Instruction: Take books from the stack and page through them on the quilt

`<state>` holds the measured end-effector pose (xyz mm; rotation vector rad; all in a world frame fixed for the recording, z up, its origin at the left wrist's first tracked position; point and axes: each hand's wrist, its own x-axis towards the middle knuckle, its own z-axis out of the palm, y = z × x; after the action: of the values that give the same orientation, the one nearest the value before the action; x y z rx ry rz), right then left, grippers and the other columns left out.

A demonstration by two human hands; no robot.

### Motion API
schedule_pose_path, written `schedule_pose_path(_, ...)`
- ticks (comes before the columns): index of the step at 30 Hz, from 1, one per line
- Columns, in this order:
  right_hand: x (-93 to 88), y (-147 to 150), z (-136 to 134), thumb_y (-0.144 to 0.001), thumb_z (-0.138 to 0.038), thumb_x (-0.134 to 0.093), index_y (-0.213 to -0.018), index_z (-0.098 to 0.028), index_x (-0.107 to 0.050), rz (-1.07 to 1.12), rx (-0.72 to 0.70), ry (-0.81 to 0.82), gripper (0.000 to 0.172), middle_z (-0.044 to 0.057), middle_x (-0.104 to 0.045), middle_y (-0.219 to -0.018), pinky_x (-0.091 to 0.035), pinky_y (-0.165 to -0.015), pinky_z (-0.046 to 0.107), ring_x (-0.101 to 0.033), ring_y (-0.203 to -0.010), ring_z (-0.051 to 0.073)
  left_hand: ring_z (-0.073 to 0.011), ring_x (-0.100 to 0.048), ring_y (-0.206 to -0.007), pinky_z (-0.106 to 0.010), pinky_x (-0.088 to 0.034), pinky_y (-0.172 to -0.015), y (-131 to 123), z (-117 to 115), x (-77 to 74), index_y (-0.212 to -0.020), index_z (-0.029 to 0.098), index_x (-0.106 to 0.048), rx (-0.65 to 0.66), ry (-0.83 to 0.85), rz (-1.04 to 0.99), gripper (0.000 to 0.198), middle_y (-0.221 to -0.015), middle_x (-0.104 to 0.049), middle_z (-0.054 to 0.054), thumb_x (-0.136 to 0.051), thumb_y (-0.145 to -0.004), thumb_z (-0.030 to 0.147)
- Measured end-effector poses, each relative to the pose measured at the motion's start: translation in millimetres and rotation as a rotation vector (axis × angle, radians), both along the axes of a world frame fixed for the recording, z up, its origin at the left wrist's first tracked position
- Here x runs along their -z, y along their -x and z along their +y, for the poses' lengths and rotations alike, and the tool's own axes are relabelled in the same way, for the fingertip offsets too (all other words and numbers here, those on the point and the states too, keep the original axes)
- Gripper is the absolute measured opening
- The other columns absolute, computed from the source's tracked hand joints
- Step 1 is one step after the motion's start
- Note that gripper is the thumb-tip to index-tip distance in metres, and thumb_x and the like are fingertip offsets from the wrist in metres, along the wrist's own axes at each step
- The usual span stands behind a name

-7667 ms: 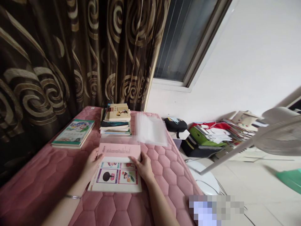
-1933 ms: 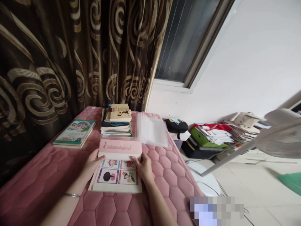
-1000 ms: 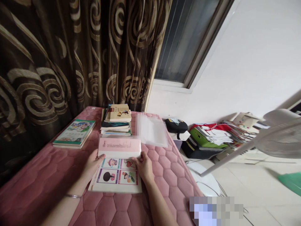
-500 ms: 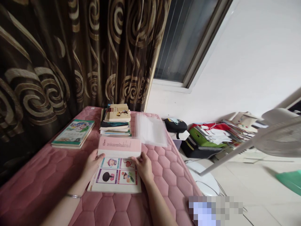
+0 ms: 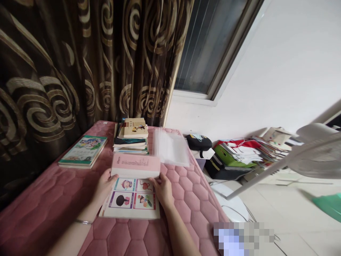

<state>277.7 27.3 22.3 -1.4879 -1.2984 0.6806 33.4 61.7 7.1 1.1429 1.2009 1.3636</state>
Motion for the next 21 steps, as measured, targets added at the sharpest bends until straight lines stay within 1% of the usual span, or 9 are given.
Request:
schedule_pose_path(3,2.7,-2.1,2.5,-0.071,-0.052,-0.064,-0.066,-0.019,-0.052,-0.018,0.011,0.001,0.035,0.001,-0.06,-0.059,-0.04,-0.051,0.025,-0.054,-0.058,0.017,-0.0262,-0.067,-0.093,-0.038,-0.05,-0.085,0.1,0.2,0.9,-0.096,0.017,-0.058,-0.008,0.009,0.02,0.04,-0.095,-0.072,-0.01,-0.069,-0.064,0.038)
schedule_pose_path(6,3.3,-3.3,4.1,-0.073,-0.054,-0.062,-0.074,-0.017,-0.06,0.028,-0.004,0.002,0.037,0.004,-0.066,-0.066,-0.045,-0.056,0.028,-0.059,-0.064,0.021,-0.0269,-0.067,-0.09,-0.038,-0.05,-0.083,0.8,0.1,1.4,-0.093,0.017,-0.06,-0.017,0.02,0.033,0.04,-0.09,-0.073,-0.009,-0.071,-0.061,0.037)
schedule_pose_path(9,2.3,-3.0,4.3,-0.074,-0.054,-0.061,-0.081,-0.016,-0.063,0.111,-0.033,-0.004,0.039,0.007,-0.069,-0.075,-0.048,-0.062,0.03,-0.062,-0.071,0.023,-0.0266,-0.067,-0.09,-0.037,-0.05,-0.083,1.2,1.4,0.8,-0.091,0.017,-0.059,-0.007,0.0,0.015,0.035,-0.091,-0.073,-0.009,-0.068,-0.065,0.039)
schedule_pose_path(12,3.3,-3.1,5.5,-0.075,-0.054,-0.061,-0.081,-0.015,-0.063,0.148,-0.044,-0.008,0.039,0.007,-0.069,-0.075,-0.047,-0.061,0.03,-0.062,-0.071,0.023,-0.0251,-0.067,-0.086,-0.035,-0.05,-0.08,0.8,4.1,-0.6,-0.09,0.017,-0.058,-0.002,-0.013,0.012,0.033,-0.09,-0.072,-0.008,-0.067,-0.067,0.04)
schedule_pose_path(15,5.7,-3.9,7.9,-0.075,-0.055,-0.06,-0.08,-0.015,-0.063,0.123,-0.035,-0.019,0.04,0.006,-0.067,-0.071,-0.045,-0.058,0.028,-0.06,-0.066,0.021,-0.0243,-0.066,-0.082,-0.033,-0.049,-0.075,0.6,6.5,-1.3,-0.085,0.017,-0.059,-0.022,-0.019,0.039,0.033,-0.083,-0.072,-0.006,-0.068,-0.066,0.043)
schedule_pose_path(21,8.2,-4.7,10.3,-0.077,-0.056,-0.057,-0.08,-0.016,-0.06,0.089,-0.04,-0.023,0.04,0.005,-0.066,-0.072,-0.044,-0.058,0.027,-0.059,-0.067,0.02,-0.0215,-0.065,-0.074,-0.029,-0.048,-0.068,2.9,10.1,4.7,-0.079,0.018,-0.058,-0.034,-0.027,0.123,0.028,-0.075,-0.07,-0.003,-0.065,-0.07,0.043)
